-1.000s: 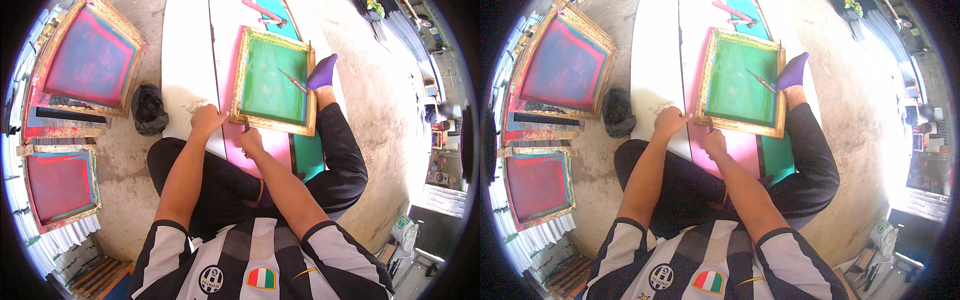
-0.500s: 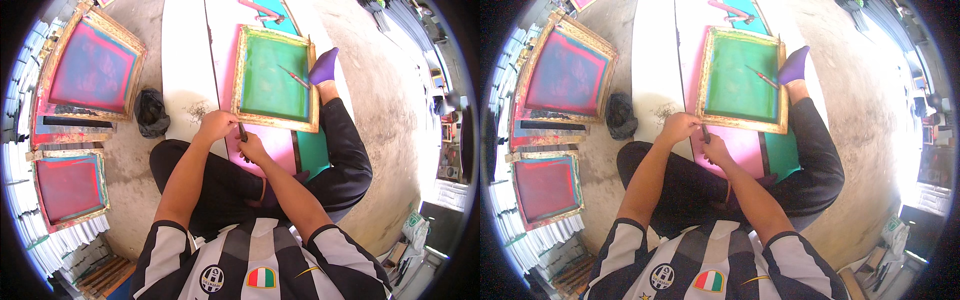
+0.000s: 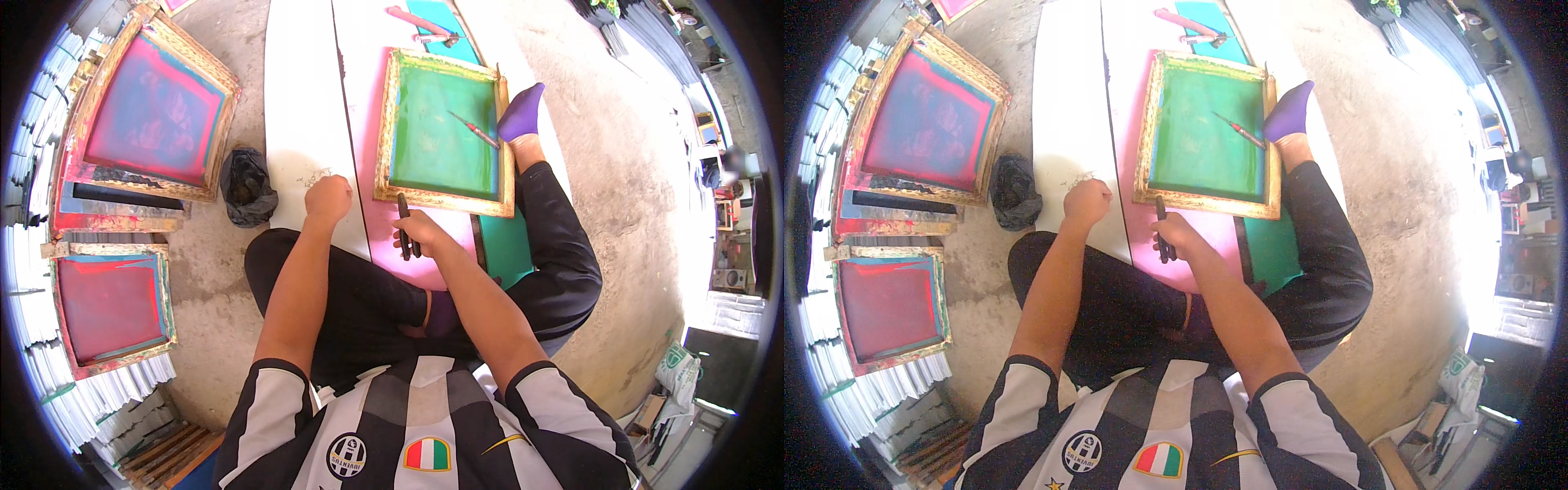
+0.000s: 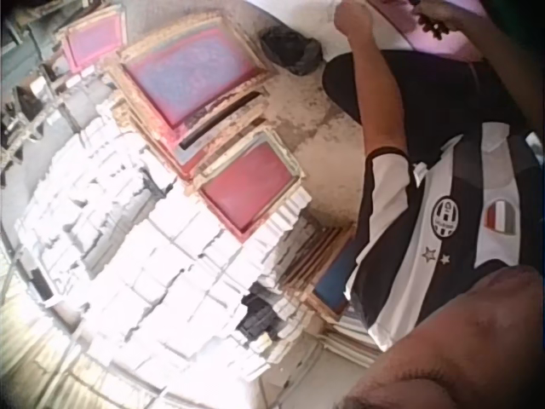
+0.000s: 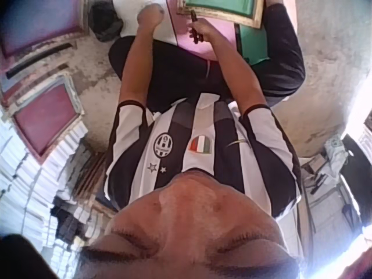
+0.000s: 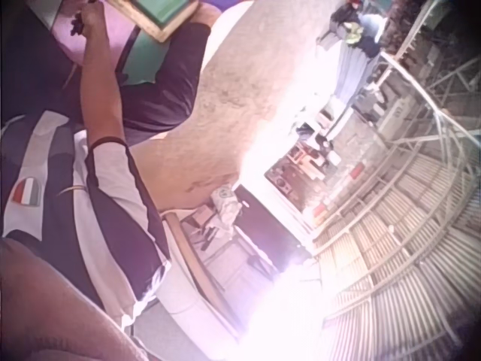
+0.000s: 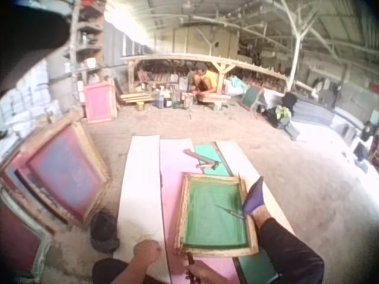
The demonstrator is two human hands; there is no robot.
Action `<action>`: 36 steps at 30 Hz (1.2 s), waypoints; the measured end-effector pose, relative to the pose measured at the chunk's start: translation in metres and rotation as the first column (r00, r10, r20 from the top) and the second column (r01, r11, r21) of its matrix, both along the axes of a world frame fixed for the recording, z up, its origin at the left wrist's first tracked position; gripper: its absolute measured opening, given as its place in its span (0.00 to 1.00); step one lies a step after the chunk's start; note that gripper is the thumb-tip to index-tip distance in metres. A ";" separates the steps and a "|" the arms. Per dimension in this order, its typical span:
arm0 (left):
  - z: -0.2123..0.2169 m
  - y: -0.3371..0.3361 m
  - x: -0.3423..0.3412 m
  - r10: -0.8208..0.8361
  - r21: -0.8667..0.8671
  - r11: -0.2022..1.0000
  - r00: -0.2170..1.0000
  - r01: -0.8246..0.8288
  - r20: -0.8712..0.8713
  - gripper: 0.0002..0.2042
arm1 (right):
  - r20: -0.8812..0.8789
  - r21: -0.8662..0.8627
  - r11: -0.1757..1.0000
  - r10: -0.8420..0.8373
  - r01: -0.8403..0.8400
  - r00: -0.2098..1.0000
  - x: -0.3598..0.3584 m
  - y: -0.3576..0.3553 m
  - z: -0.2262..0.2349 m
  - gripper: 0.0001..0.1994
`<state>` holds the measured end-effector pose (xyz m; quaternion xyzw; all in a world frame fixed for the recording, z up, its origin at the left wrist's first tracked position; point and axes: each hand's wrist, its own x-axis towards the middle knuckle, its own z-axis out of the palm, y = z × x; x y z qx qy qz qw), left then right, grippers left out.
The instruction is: The person is repairing a screen printing frame by scraping off excess material from the frame's edge using a small tool. They are sitting on the floor in a workshop environment.
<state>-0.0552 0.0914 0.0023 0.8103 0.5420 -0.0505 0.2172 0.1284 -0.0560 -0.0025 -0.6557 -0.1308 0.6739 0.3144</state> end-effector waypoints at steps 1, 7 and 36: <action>-0.002 0.002 -0.002 0.036 -0.014 0.999 0.999 -0.036 0.002 0.06 | 0.013 -0.005 1.000 0.007 -0.006 1.000 0.003 0.002 -0.003 0.15; 0.003 0.004 -0.003 0.156 -0.069 0.985 0.986 -0.160 -0.059 0.09 | 0.106 -0.042 0.999 0.004 0.001 0.994 0.009 0.012 -0.009 0.16; 0.017 0.007 0.009 0.174 -0.157 0.970 0.982 -0.185 -0.079 0.17 | 0.710 -0.054 0.997 0.081 -0.061 0.700 -0.031 0.013 -0.047 0.14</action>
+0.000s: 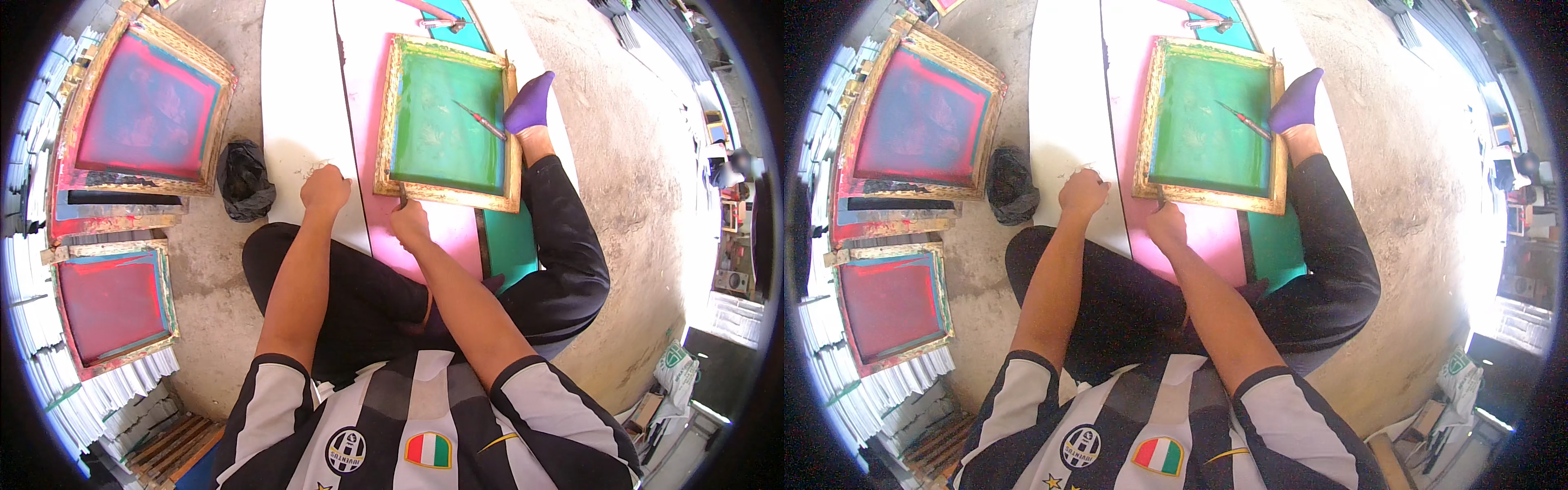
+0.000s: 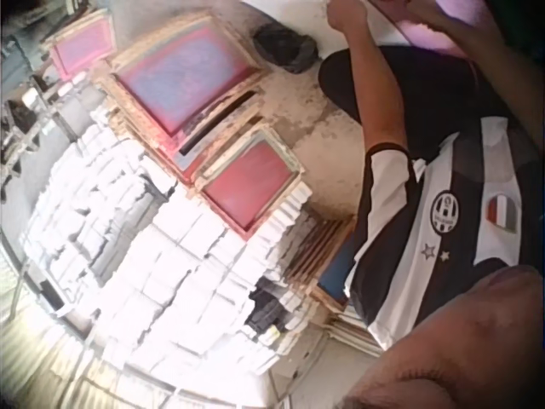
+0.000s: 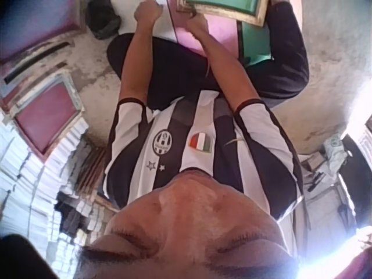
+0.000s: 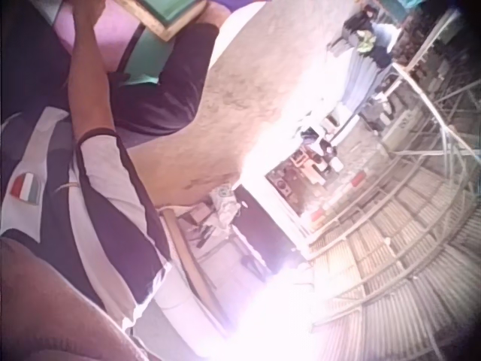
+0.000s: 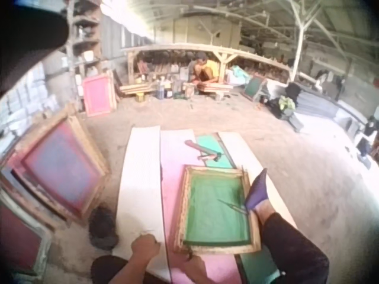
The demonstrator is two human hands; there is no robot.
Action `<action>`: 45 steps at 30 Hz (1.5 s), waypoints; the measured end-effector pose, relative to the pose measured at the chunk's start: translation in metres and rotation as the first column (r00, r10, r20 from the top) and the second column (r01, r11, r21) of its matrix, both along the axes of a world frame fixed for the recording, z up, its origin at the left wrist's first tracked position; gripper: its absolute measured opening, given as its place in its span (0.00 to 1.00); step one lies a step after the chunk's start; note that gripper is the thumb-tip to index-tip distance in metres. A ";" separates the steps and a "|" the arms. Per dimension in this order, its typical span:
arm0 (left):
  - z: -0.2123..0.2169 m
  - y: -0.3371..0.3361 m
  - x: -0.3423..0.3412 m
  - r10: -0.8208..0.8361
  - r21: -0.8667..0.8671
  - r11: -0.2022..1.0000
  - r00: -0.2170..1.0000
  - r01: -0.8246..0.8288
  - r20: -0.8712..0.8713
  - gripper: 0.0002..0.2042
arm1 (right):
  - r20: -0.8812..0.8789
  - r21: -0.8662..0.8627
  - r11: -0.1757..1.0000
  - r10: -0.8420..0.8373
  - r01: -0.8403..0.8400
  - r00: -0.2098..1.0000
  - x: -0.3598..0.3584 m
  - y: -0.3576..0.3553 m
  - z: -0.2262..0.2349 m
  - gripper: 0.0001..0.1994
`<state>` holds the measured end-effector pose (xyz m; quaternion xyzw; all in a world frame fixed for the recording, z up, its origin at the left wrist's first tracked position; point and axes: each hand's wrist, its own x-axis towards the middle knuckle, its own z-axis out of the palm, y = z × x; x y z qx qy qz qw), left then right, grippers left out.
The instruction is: The person is repairing a screen printing frame by scraping off excess material from the frame's edge using a small tool. They are sitting on the floor in a workshop environment.
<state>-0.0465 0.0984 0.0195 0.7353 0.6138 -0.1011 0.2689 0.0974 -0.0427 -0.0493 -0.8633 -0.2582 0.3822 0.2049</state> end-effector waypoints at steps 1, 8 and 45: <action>-0.003 -0.003 -0.003 -0.003 0.002 1.000 1.000 0.003 0.017 0.16 | -0.023 -0.005 1.000 0.008 -0.008 1.000 -0.001 -0.002 0.001 0.15; -0.021 -0.014 -0.023 -0.062 0.025 0.998 0.967 0.058 0.246 0.13 | -0.219 0.139 0.990 0.033 -0.002 0.975 0.009 -0.010 0.008 0.13; -0.015 -0.003 -0.011 -0.134 0.084 0.989 0.979 0.123 0.150 0.08 | -0.683 -0.154 0.972 0.025 -0.177 0.730 0.070 0.011 0.048 0.21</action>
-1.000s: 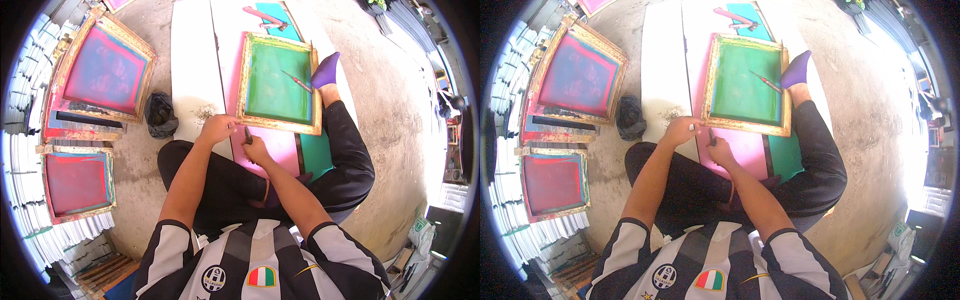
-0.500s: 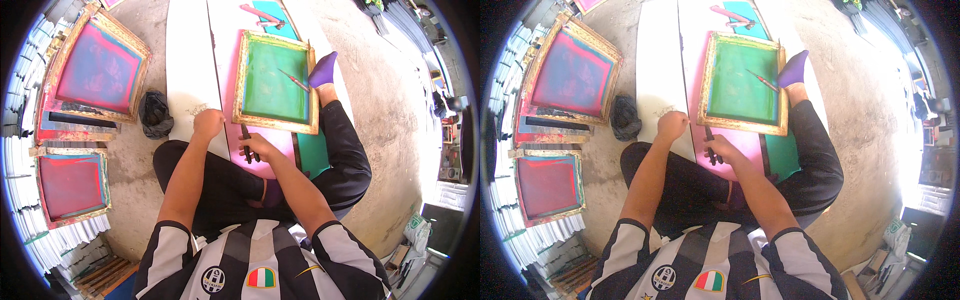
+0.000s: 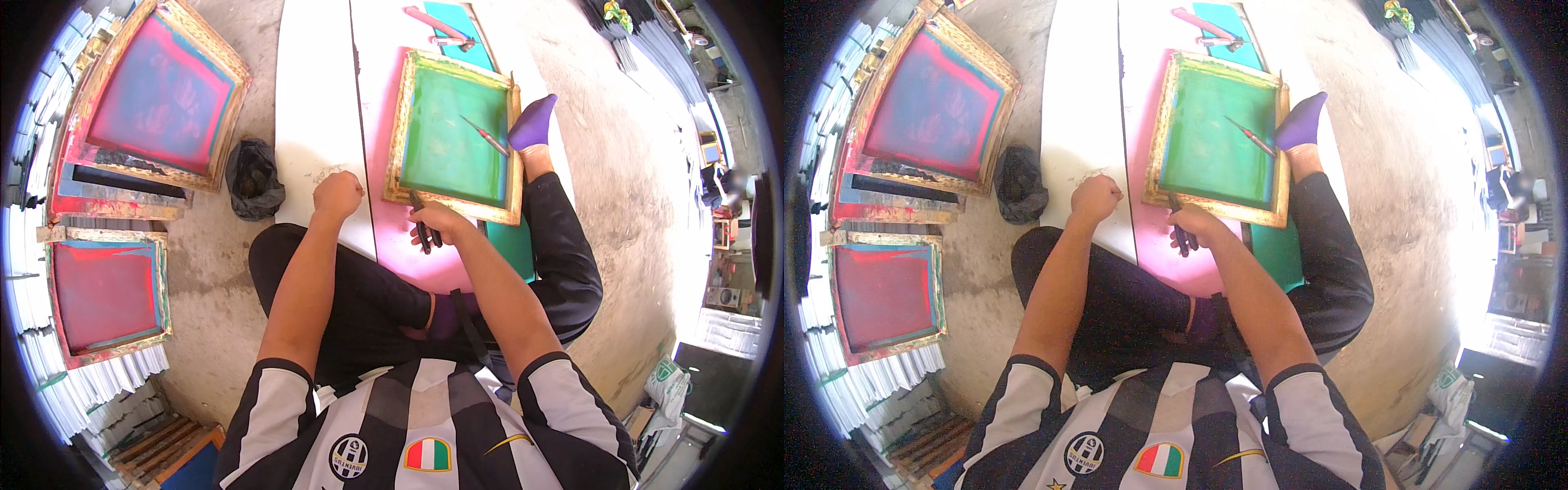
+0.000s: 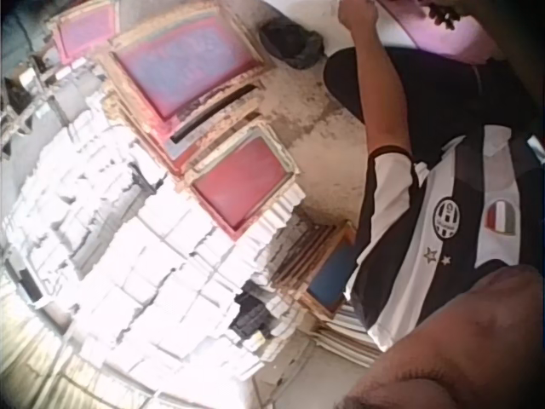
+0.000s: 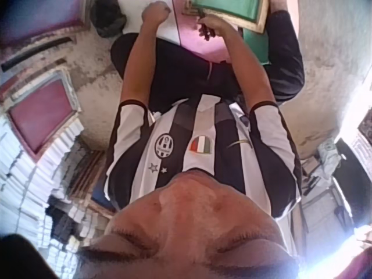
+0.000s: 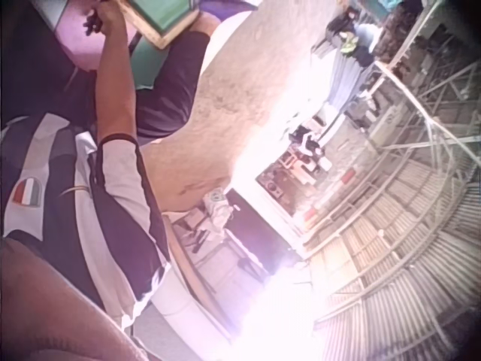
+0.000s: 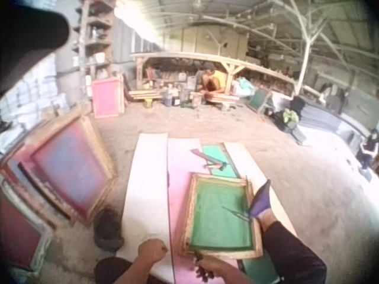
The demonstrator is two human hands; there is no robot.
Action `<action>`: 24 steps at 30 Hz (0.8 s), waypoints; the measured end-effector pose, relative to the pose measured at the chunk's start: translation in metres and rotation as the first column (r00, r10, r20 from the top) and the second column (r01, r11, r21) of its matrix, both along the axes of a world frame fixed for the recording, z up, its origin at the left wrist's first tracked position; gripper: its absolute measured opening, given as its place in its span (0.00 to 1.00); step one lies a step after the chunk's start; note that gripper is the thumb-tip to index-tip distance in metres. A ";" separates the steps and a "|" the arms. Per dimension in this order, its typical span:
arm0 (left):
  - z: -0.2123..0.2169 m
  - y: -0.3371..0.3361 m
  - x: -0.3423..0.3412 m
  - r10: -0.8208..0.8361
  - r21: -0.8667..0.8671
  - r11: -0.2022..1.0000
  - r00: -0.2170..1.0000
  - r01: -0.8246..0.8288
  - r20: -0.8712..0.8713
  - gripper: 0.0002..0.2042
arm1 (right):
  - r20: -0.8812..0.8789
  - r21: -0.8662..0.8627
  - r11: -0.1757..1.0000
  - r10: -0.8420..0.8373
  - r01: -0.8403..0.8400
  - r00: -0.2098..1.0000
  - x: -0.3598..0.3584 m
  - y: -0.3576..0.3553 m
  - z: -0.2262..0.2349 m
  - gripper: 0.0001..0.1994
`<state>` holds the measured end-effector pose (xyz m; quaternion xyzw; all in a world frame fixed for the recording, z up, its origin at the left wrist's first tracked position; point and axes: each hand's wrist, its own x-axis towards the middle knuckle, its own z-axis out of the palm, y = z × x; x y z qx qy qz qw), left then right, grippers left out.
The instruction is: The person is repairing a screen printing frame by scraping off excess material from the frame's edge using a small tool. They are sitting on the floor in a workshop environment.
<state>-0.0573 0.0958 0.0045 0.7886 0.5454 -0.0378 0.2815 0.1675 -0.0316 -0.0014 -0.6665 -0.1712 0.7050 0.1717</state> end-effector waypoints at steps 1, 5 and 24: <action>0.000 0.000 0.001 0.003 -0.004 1.000 1.000 -0.003 -0.003 0.08 | 0.013 -0.007 1.000 0.013 -0.013 1.000 0.003 0.002 0.000 0.21; -0.002 0.000 0.000 -0.003 -0.009 1.000 1.000 0.003 -0.017 0.08 | 0.060 -0.012 0.999 0.034 -0.033 0.998 0.001 0.006 0.015 0.20; -0.002 0.004 0.005 0.043 -0.048 0.998 0.988 -0.051 -0.150 0.10 | 0.147 0.015 0.998 0.054 -0.057 0.988 -0.010 0.009 0.012 0.13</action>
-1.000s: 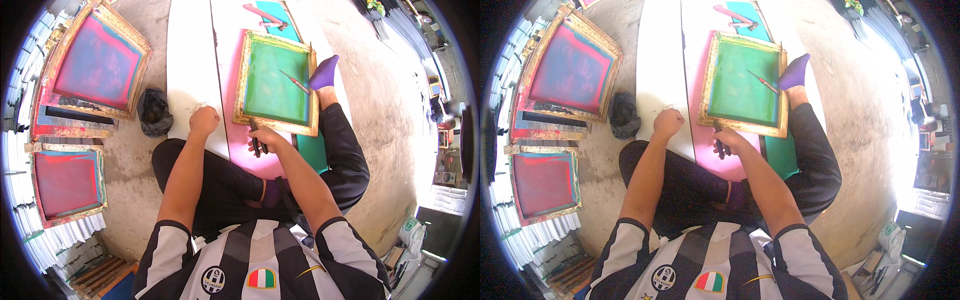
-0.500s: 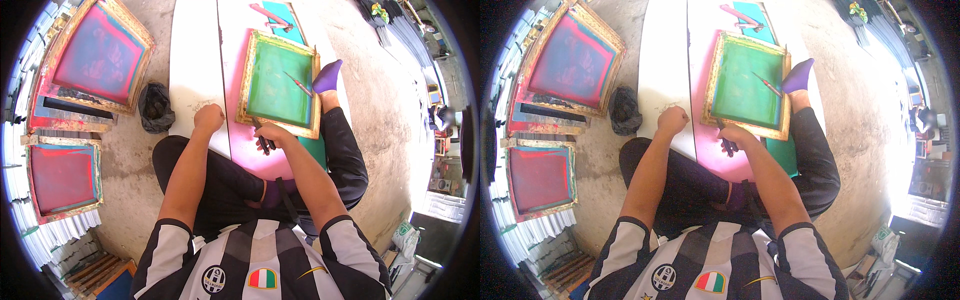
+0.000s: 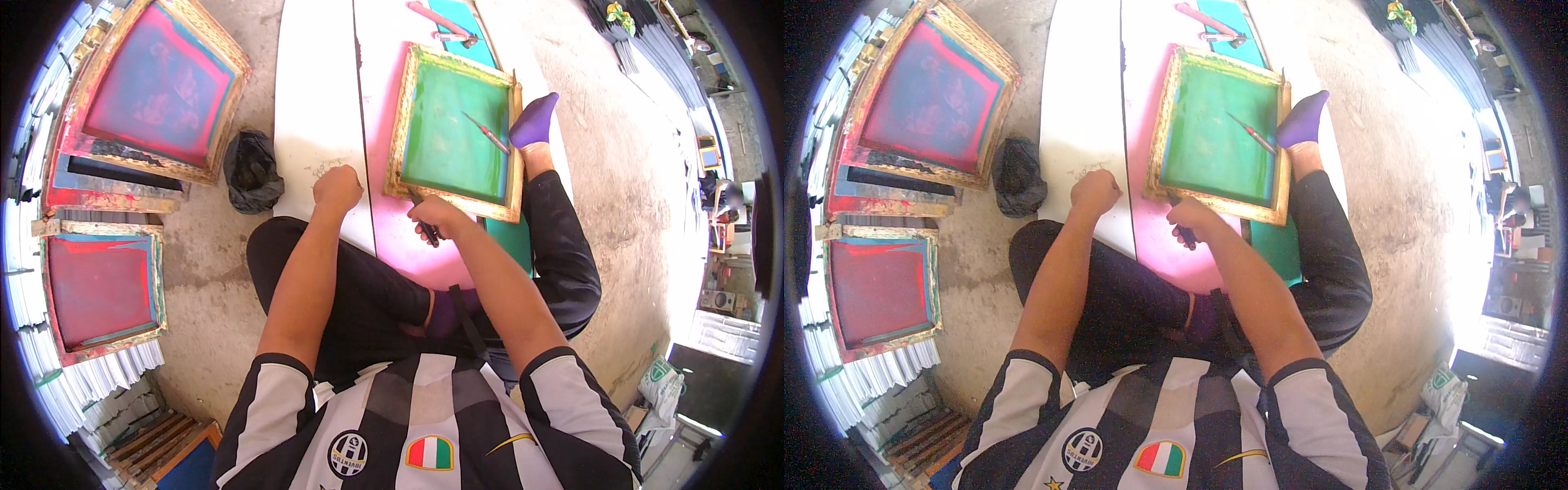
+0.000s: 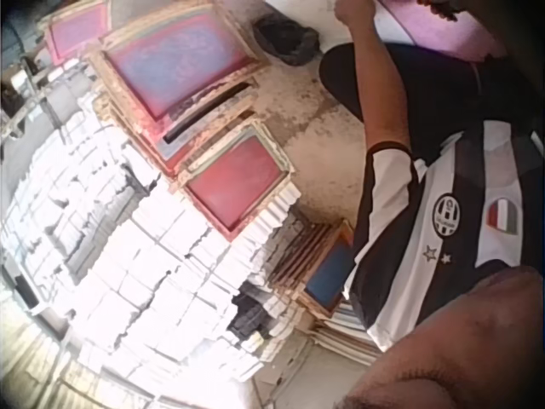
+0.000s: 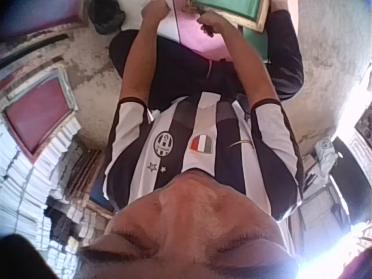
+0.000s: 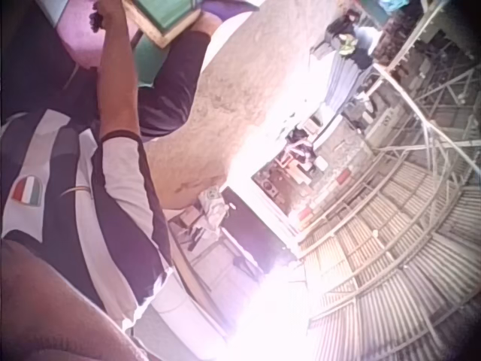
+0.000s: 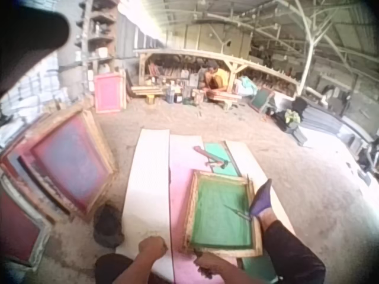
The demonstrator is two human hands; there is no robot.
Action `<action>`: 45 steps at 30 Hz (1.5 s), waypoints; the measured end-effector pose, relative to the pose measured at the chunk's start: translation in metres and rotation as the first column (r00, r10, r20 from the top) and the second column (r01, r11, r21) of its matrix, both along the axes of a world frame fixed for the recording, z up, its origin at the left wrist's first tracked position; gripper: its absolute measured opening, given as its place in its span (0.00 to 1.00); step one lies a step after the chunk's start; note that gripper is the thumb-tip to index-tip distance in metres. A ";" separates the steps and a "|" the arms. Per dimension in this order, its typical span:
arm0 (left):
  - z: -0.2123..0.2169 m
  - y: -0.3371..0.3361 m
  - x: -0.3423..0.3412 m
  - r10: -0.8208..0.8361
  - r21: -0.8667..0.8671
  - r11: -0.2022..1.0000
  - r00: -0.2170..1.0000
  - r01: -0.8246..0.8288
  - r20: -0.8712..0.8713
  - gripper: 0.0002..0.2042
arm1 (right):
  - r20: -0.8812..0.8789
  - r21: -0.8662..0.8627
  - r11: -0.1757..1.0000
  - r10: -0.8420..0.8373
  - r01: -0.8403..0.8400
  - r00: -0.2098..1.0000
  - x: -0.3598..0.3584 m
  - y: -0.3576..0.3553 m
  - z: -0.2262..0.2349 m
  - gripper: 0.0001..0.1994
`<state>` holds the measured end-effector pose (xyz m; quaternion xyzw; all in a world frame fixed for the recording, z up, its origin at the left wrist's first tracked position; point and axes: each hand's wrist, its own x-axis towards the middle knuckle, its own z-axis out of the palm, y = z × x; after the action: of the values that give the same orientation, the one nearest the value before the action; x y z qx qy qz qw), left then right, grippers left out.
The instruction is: The person is repairing a screen printing frame by scraping off excess material from the frame's edge using a small tool. They are sitting on the floor in a workshop environment.
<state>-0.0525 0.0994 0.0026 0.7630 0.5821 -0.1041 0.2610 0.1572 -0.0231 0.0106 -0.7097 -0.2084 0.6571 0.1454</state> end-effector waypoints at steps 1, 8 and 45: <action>0.000 0.001 0.000 0.023 0.002 1.000 1.000 -0.023 -0.011 0.11 | 0.058 0.041 0.998 -0.039 0.037 0.998 -0.009 -0.005 -0.005 0.09; 0.007 0.003 -0.004 0.127 0.039 0.991 0.991 -0.126 -0.038 0.18 | 0.179 0.123 0.985 -0.138 0.117 0.974 -0.028 -0.015 -0.032 0.11; 0.010 0.002 -0.023 0.089 0.024 0.996 0.996 -0.090 0.026 0.18 | -0.266 0.003 0.903 -0.414 0.430 0.871 -0.047 -0.018 -0.015 0.20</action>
<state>-0.0755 0.1014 0.0123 0.7406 0.6137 -0.0756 0.2630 0.1107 -0.0409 -0.0042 -0.6412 -0.0480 0.6896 0.3333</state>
